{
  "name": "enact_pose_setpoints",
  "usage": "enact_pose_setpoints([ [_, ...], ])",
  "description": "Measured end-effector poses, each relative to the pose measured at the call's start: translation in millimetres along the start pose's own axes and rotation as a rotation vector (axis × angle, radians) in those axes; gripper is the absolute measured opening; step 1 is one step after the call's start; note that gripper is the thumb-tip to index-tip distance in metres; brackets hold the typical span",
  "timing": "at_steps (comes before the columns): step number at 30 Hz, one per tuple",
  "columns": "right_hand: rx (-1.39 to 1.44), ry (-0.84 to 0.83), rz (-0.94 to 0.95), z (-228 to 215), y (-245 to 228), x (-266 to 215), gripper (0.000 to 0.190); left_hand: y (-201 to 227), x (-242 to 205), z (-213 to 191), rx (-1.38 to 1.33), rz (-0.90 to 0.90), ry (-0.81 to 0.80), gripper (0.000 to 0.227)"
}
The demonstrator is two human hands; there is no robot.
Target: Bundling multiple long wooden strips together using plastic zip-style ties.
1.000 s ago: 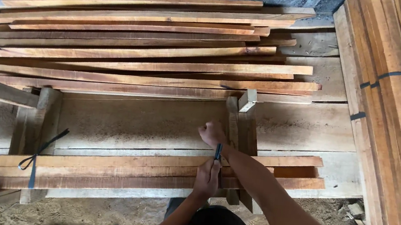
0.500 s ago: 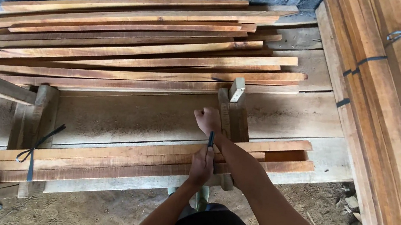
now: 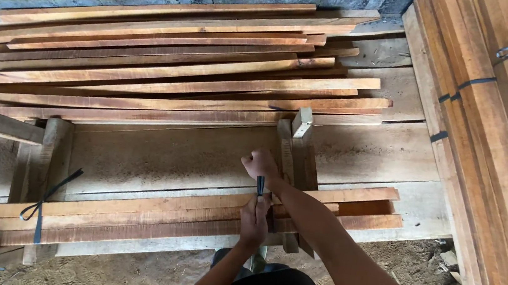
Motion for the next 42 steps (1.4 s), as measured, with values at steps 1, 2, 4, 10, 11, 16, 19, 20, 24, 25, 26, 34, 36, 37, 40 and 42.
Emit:
enact_pose_setpoints([
  [1,0.001,-0.003,0.003,7,9,2,0.046,1,1,0,0.0,-0.005,0.001,0.035],
  [2,-0.011,-0.007,-0.014,14,17,3,0.046,4,1,1,0.027,0.002,0.009,0.035],
  [4,-0.021,-0.011,-0.031,21,26,8,0.047,8,5,1,0.054,0.008,0.018,0.034],
  [10,-0.125,0.015,0.0,27,36,4,0.048,3,2,3,0.157,0.098,-0.001,0.031],
  [11,-0.123,0.073,-0.034,21,31,5,0.047,7,1,2,0.157,0.097,0.001,0.031],
  [16,-0.053,0.105,-0.008,-6,6,0,0.046,-5,-2,2,0.252,0.186,0.034,0.031],
  [19,-0.035,0.153,-0.044,-16,0,-2,0.051,-12,0,6,0.223,0.028,-0.035,0.034],
  [20,-0.059,0.164,-0.051,-16,3,-3,0.053,-8,-3,9,0.224,0.073,-0.063,0.033],
  [24,0.055,0.261,-0.145,-36,-19,-8,0.054,-5,-3,11,0.26,0.103,-0.086,0.036],
  [25,0.053,0.269,-0.146,-34,-15,-7,0.054,-8,-2,11,0.26,0.109,-0.09,0.036],
  [26,0.016,0.308,-0.217,-35,-18,-7,0.053,-11,0,12,0.278,0.131,-0.096,0.036],
  [34,0.058,0.083,-0.026,-30,-24,-7,0.053,-7,0,10,0.3,0.1,-0.074,0.032],
  [36,0.06,0.003,-0.014,-21,-22,-5,0.051,7,1,4,0.122,0.112,-0.003,0.033],
  [37,0.059,-0.001,-0.014,-18,-20,-4,0.051,6,2,3,0.121,0.11,0.0,0.033],
  [40,0.033,-0.041,0.023,-2,-6,-1,0.049,-1,5,-2,0.02,0.043,0.013,0.032],
  [42,0.011,0.029,-0.055,5,1,2,0.045,1,5,-2,-0.003,0.039,0.009,0.032],
])
Point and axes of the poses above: each hand's wrist, its own x-axis towards the middle knuckle, its own z-axis out of the palm, y = z × x, the point moved 8 cm from there along x, towards the middle knuckle, and after that the axes turned 8 degrees about -z, right-handed, at the moved point
